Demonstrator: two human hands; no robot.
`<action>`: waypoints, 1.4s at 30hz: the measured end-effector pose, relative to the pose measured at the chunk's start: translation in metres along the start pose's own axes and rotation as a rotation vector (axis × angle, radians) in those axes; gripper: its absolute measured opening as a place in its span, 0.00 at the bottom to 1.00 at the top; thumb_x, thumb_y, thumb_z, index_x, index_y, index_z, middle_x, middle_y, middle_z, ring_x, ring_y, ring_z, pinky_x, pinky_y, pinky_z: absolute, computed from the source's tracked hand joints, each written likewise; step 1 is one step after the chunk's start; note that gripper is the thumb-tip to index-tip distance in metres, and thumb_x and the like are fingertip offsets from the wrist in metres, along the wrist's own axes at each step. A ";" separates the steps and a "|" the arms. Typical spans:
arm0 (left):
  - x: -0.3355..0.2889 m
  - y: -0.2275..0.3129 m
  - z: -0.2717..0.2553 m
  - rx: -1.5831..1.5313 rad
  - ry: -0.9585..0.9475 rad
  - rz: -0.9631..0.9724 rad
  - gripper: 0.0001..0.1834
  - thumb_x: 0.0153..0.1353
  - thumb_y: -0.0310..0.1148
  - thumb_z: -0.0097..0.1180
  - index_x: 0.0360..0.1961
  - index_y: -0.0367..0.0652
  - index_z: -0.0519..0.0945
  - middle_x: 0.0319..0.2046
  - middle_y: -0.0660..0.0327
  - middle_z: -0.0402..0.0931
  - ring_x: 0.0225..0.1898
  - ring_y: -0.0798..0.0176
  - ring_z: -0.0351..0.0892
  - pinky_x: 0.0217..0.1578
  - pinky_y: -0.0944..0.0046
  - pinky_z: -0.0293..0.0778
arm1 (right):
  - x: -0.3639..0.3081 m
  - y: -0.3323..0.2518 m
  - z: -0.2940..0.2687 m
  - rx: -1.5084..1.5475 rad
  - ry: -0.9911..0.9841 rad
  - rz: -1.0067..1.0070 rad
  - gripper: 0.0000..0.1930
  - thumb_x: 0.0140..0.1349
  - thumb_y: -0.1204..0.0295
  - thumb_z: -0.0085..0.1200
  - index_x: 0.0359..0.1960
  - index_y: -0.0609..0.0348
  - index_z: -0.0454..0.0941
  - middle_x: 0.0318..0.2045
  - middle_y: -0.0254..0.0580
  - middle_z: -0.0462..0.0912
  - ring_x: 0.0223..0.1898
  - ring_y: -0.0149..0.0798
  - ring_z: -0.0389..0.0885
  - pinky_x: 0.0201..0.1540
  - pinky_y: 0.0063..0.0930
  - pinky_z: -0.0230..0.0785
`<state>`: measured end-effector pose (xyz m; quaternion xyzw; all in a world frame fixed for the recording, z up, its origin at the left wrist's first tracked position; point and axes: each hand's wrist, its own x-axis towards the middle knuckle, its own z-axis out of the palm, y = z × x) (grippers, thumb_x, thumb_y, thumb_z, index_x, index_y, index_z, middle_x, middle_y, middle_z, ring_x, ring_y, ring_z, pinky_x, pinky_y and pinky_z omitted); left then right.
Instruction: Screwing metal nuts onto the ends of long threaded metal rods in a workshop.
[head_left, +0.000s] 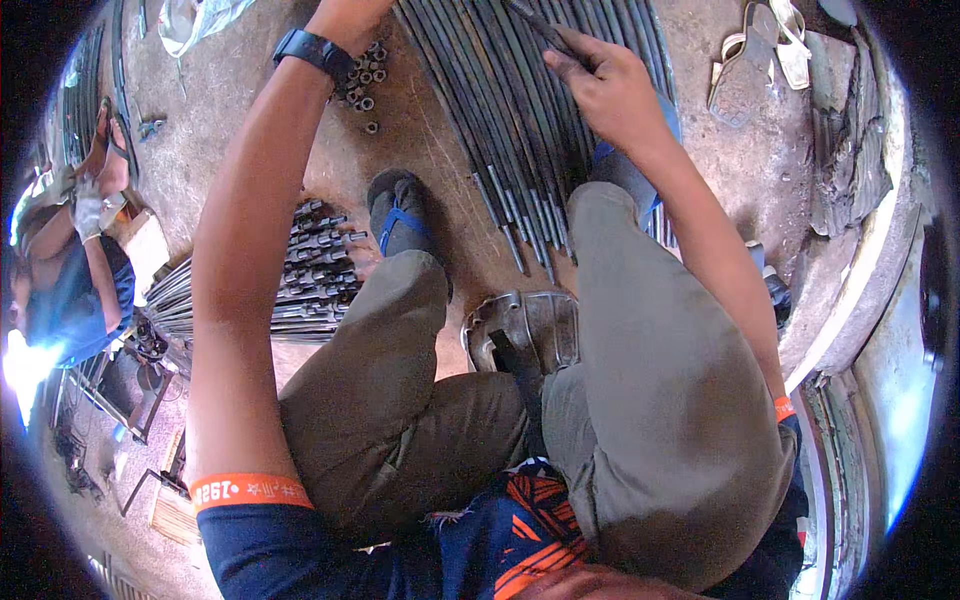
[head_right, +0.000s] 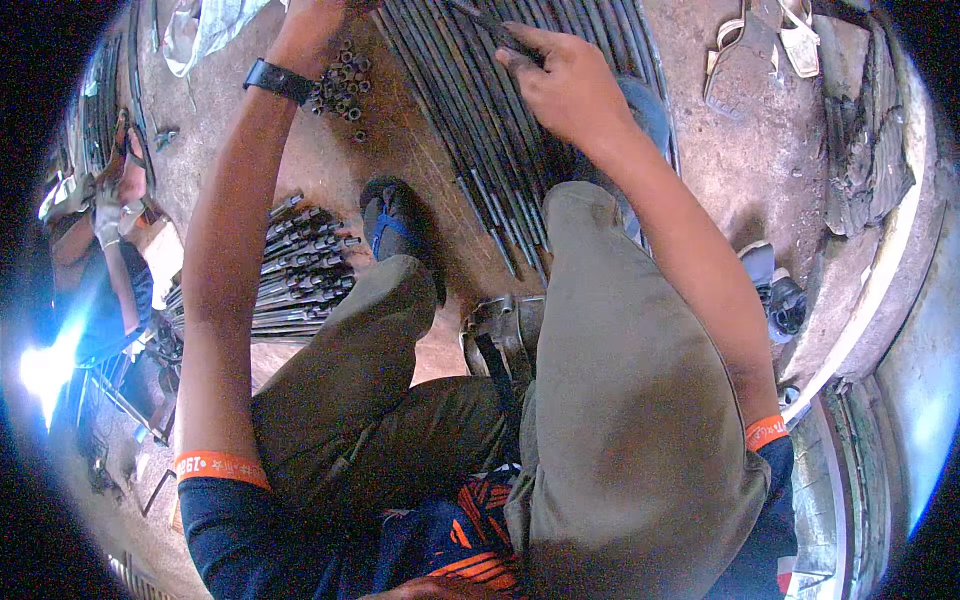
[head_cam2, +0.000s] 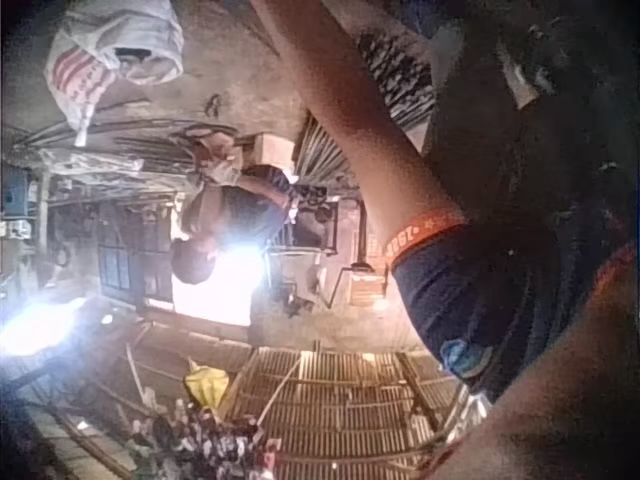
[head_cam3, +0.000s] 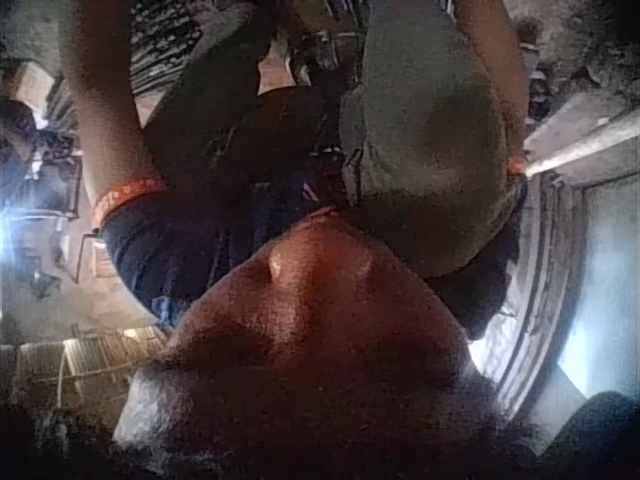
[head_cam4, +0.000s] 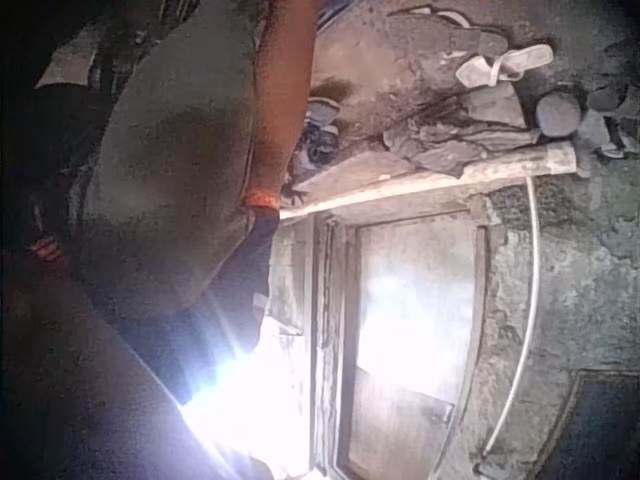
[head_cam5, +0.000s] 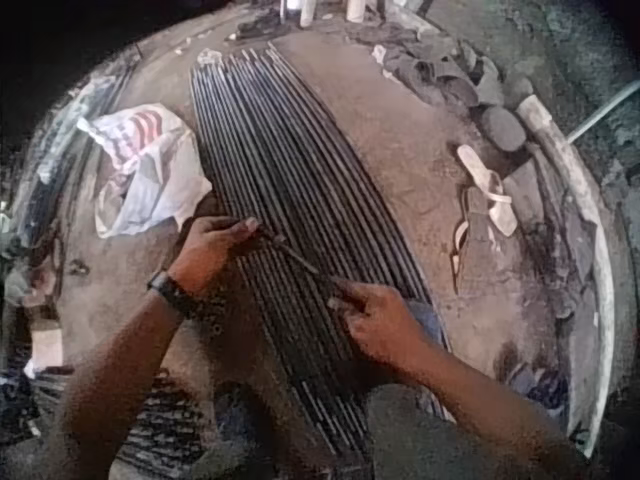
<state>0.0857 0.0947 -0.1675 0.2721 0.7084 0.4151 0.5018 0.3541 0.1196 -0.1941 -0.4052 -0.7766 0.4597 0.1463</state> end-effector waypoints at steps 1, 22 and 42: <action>0.002 -0.004 0.001 -0.003 -0.024 0.035 0.17 0.62 0.42 0.60 0.32 0.34 0.82 0.26 0.63 0.77 0.28 0.68 0.75 0.33 0.65 0.69 | -0.001 -0.002 -0.001 0.019 -0.006 0.029 0.19 0.60 0.62 0.56 0.50 0.59 0.78 0.40 0.61 0.80 0.42 0.55 0.81 0.47 0.37 0.72; 0.022 -0.028 0.026 0.540 0.157 0.474 0.29 0.67 0.47 0.43 0.19 0.30 0.68 0.11 0.55 0.55 0.13 0.63 0.58 0.17 0.55 0.56 | 0.008 0.005 -0.006 -0.045 -0.045 -0.061 0.22 0.60 0.60 0.56 0.48 0.66 0.78 0.35 0.59 0.82 0.38 0.54 0.81 0.45 0.36 0.71; -0.001 -0.012 0.027 0.011 -0.081 0.436 0.25 0.70 0.53 0.42 0.25 0.42 0.68 0.21 0.68 0.60 0.24 0.73 0.57 0.28 0.67 0.59 | 0.006 -0.008 -0.026 0.220 -0.063 0.117 0.17 0.57 0.64 0.62 0.40 0.63 0.74 0.25 0.44 0.81 0.23 0.41 0.79 0.29 0.34 0.70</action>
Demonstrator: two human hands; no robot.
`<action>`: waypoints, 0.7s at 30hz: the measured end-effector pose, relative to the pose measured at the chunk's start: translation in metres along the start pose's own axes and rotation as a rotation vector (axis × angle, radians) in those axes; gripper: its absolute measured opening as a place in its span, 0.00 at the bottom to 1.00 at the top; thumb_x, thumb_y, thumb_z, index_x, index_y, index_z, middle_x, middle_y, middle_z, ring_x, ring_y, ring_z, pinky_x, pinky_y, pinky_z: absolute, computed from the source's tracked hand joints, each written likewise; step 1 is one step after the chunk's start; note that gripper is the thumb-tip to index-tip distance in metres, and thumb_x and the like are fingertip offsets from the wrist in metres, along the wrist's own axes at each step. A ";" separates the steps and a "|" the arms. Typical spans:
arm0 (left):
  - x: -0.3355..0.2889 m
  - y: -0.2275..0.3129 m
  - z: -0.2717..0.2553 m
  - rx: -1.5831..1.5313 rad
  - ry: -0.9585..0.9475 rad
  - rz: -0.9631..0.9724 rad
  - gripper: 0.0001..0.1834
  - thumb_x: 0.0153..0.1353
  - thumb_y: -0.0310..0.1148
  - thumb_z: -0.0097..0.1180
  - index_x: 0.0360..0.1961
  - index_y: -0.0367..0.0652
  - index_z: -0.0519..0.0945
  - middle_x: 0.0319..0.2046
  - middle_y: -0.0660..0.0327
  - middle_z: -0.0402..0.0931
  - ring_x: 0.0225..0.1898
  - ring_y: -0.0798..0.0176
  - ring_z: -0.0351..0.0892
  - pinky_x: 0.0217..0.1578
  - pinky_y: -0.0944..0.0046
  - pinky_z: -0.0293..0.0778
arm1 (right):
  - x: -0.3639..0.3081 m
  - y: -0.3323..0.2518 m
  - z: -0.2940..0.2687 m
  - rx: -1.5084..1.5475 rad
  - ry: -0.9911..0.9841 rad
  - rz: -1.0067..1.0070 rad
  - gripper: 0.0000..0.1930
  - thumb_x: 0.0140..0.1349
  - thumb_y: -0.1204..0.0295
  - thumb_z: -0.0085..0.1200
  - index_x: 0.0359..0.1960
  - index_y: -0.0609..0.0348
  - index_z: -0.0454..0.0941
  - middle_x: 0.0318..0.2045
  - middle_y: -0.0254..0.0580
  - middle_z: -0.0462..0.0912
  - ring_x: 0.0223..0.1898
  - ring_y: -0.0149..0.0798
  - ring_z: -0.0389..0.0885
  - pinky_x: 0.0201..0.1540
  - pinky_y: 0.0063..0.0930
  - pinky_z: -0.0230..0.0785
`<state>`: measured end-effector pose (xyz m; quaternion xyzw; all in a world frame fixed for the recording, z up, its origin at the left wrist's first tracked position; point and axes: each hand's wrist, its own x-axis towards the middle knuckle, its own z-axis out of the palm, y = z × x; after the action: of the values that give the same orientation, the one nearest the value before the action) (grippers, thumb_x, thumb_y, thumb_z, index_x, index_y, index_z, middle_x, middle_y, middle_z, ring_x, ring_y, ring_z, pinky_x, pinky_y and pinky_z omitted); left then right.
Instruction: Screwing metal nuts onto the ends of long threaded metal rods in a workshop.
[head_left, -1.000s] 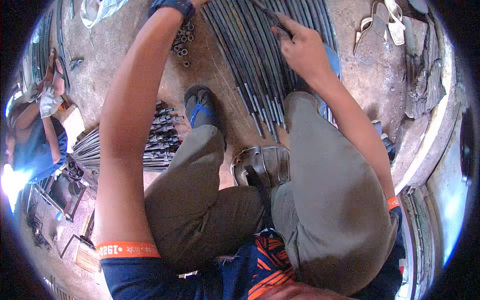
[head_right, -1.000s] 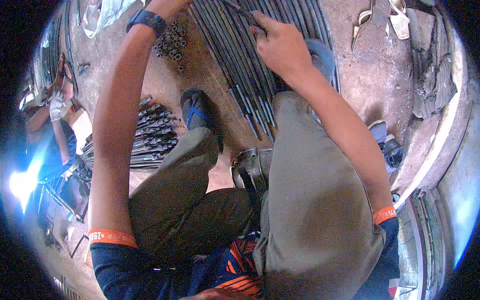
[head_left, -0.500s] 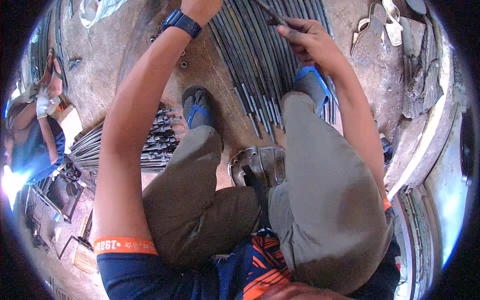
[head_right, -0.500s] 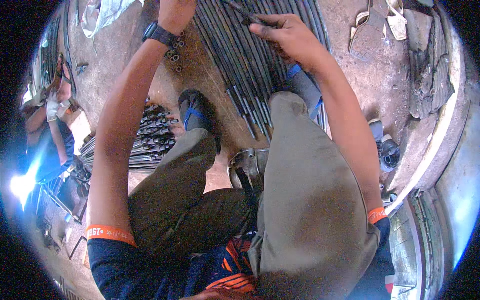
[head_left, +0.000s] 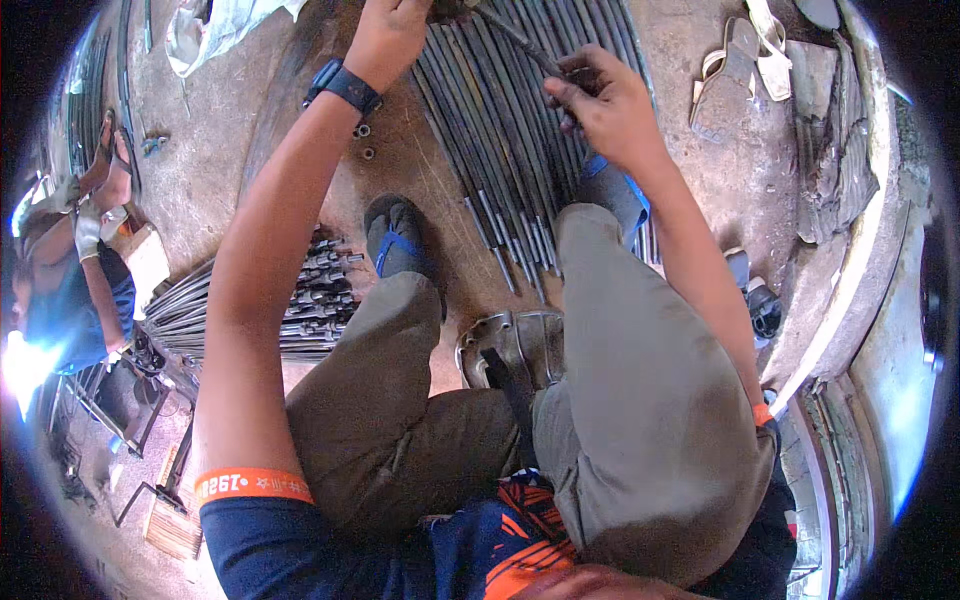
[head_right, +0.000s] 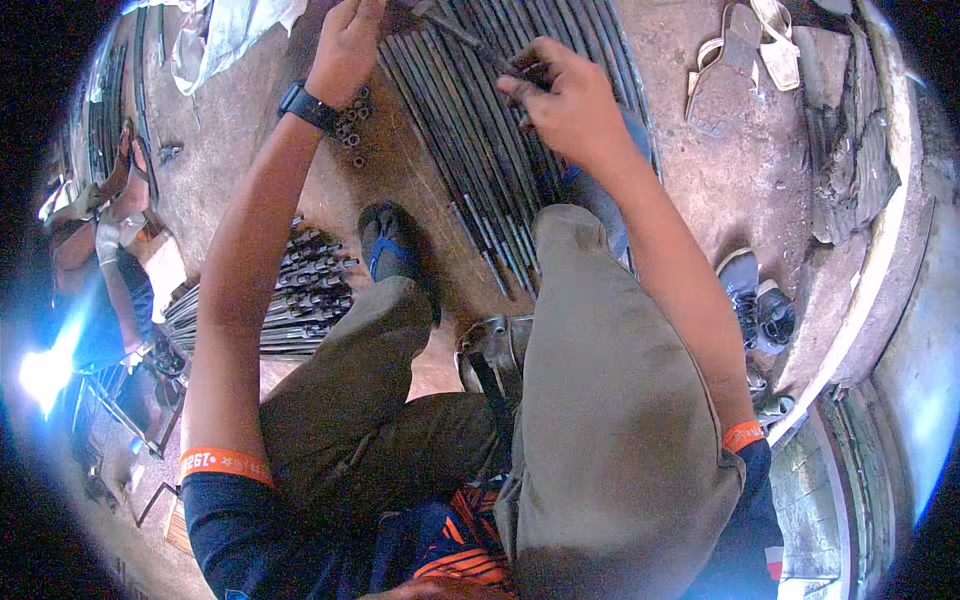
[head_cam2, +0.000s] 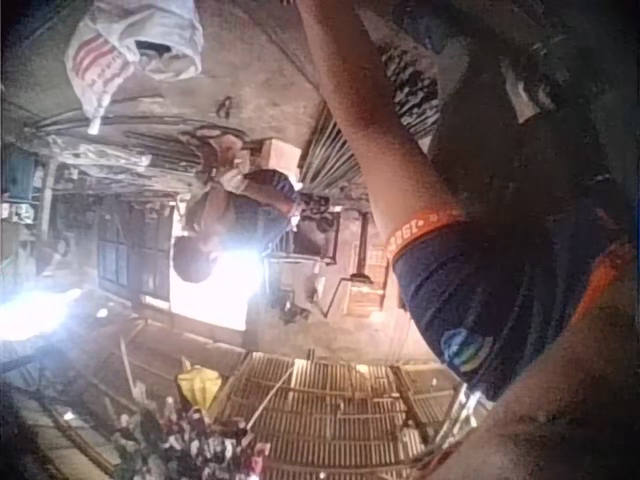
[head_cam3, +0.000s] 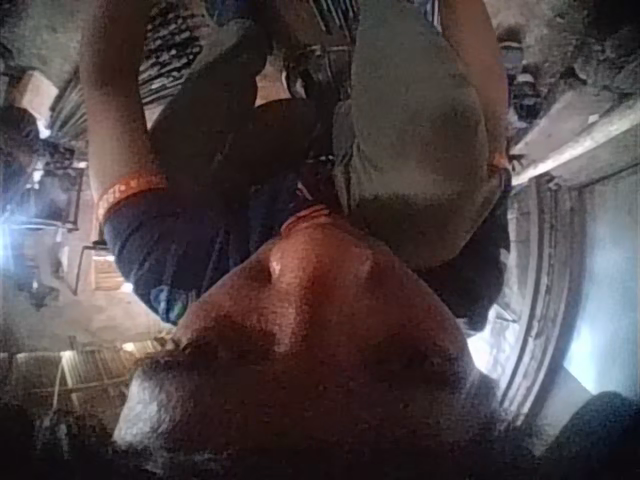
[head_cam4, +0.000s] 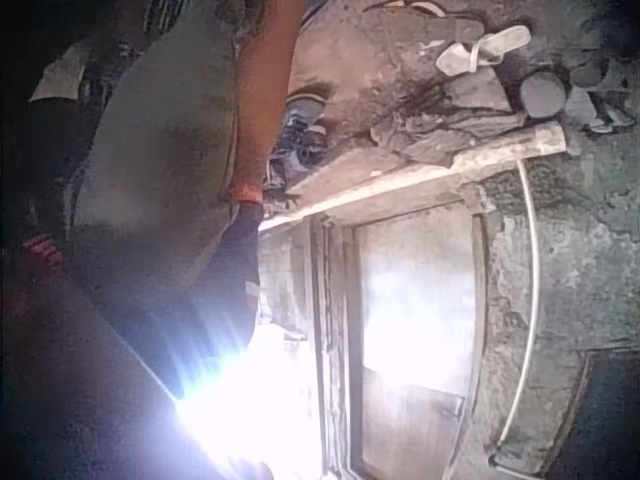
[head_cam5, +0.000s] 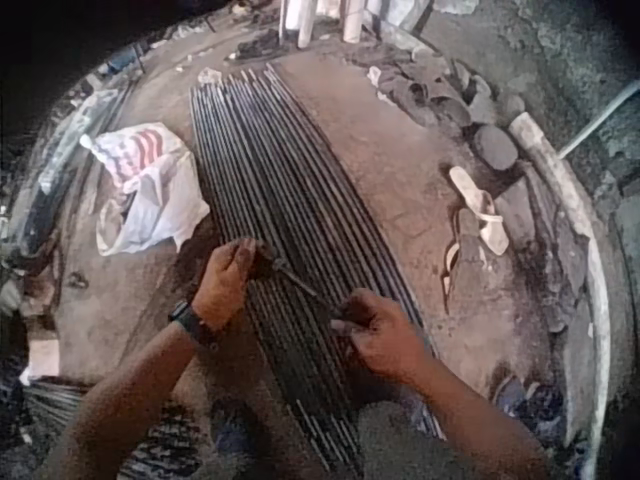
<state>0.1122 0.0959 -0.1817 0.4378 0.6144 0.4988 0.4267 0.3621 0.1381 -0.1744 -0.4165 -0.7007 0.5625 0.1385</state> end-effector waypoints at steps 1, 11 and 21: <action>0.001 0.000 0.000 0.002 0.001 0.000 0.25 0.70 0.53 0.42 0.25 0.42 0.68 0.21 0.68 0.60 0.24 0.73 0.57 0.28 0.67 0.59 | 0.001 -0.003 -0.005 0.189 -0.110 0.190 0.16 0.59 0.64 0.61 0.40 0.63 0.75 0.25 0.43 0.82 0.23 0.38 0.79 0.27 0.32 0.70; -0.002 -0.022 -0.005 -0.079 -0.024 -0.066 0.23 0.69 0.53 0.44 0.35 0.41 0.74 0.27 0.68 0.70 0.28 0.73 0.65 0.33 0.69 0.64 | 0.002 -0.010 -0.008 0.252 -0.167 0.220 0.21 0.54 0.56 0.64 0.38 0.63 0.77 0.29 0.44 0.82 0.24 0.38 0.80 0.31 0.31 0.72; -0.003 0.006 0.007 -0.501 -0.007 -0.375 0.21 0.69 0.48 0.47 0.38 0.38 0.78 0.32 0.62 0.78 0.34 0.67 0.77 0.38 0.64 0.73 | 0.002 0.009 0.001 -0.250 0.099 -0.159 0.16 0.50 0.65 0.65 0.34 0.63 0.78 0.28 0.54 0.81 0.30 0.53 0.80 0.35 0.37 0.72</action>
<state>0.1199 0.0958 -0.1763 0.1998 0.5409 0.5457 0.6081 0.3647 0.1393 -0.1836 -0.4011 -0.7883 0.4369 0.1641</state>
